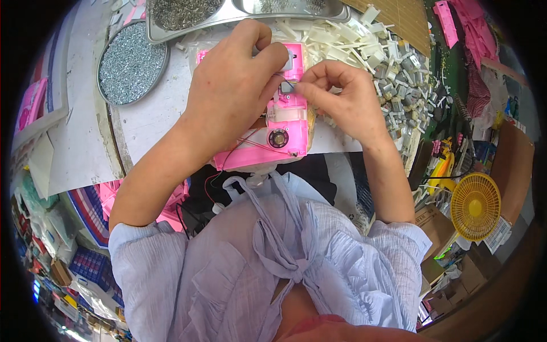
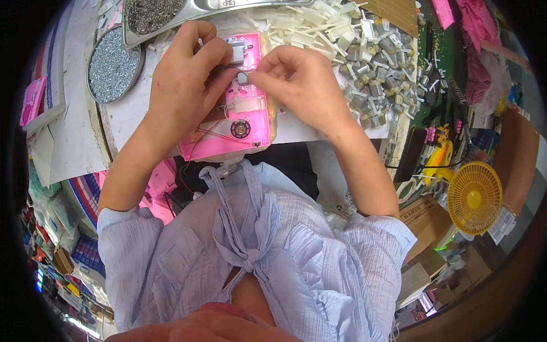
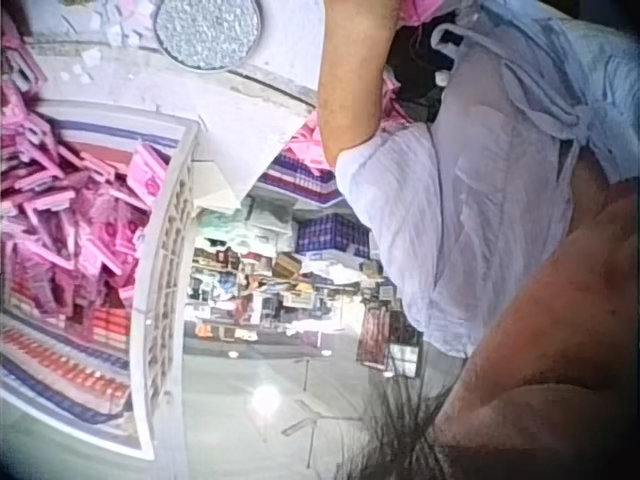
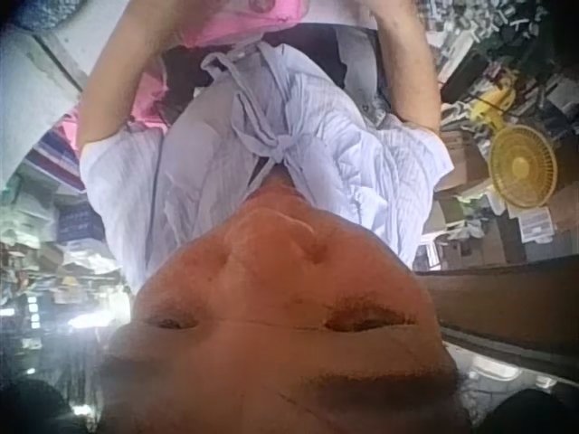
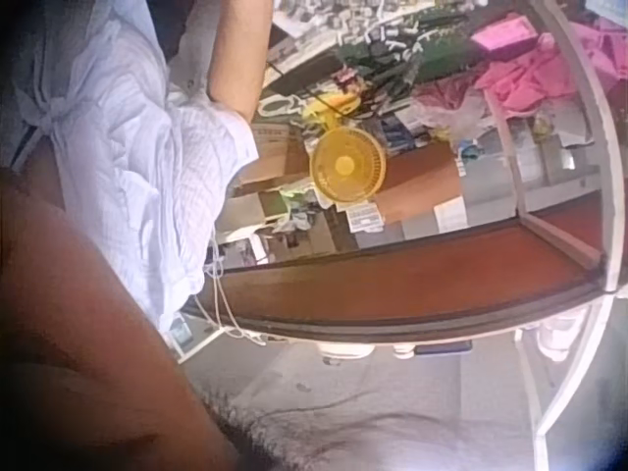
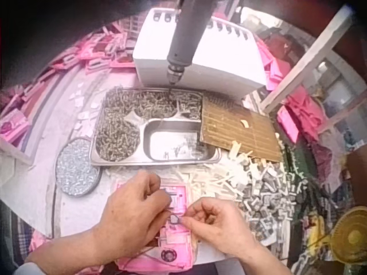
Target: Using an electric screwdriver and soldering iron to disassemble, wire, and reassemble a pink electronic device.
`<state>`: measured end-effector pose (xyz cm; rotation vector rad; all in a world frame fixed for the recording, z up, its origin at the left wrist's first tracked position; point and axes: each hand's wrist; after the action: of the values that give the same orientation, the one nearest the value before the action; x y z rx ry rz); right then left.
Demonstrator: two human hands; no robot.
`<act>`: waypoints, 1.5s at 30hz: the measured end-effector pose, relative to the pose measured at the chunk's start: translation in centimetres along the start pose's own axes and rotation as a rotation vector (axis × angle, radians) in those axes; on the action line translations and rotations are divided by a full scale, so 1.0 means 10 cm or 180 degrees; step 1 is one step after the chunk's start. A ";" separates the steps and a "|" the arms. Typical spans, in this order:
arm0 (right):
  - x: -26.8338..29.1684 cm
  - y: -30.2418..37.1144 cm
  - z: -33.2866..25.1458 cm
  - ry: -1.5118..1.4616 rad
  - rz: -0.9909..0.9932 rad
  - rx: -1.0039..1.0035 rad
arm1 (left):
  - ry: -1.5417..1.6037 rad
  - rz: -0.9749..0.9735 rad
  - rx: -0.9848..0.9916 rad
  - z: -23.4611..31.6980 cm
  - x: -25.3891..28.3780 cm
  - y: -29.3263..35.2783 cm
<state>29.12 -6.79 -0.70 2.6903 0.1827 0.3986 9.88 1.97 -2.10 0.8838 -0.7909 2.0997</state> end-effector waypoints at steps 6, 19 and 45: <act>-0.04 -0.04 0.07 0.0095 0.0046 0.0083 | 0.0178 0.0020 0.0026 -0.02 0.11 -0.06; -0.05 -0.03 0.12 0.0421 0.0148 0.0307 | -0.0033 -0.0062 0.0163 -0.17 0.27 0.26; 4.76 -1.03 1.35 0.4028 0.2416 -0.1895 | -0.0502 -0.0622 0.0148 0.20 0.41 0.42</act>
<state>77.74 6.29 -4.94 1.4789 -0.5375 1.9393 5.11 -0.30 1.19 1.1167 -0.7073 1.9015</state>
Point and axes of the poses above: each hand's wrist, its own y-axis away from the middle knuckle, its own x-axis out of the back of the hand, z = x × y, and after that the axes turned 12 degrees about -z, right-handed
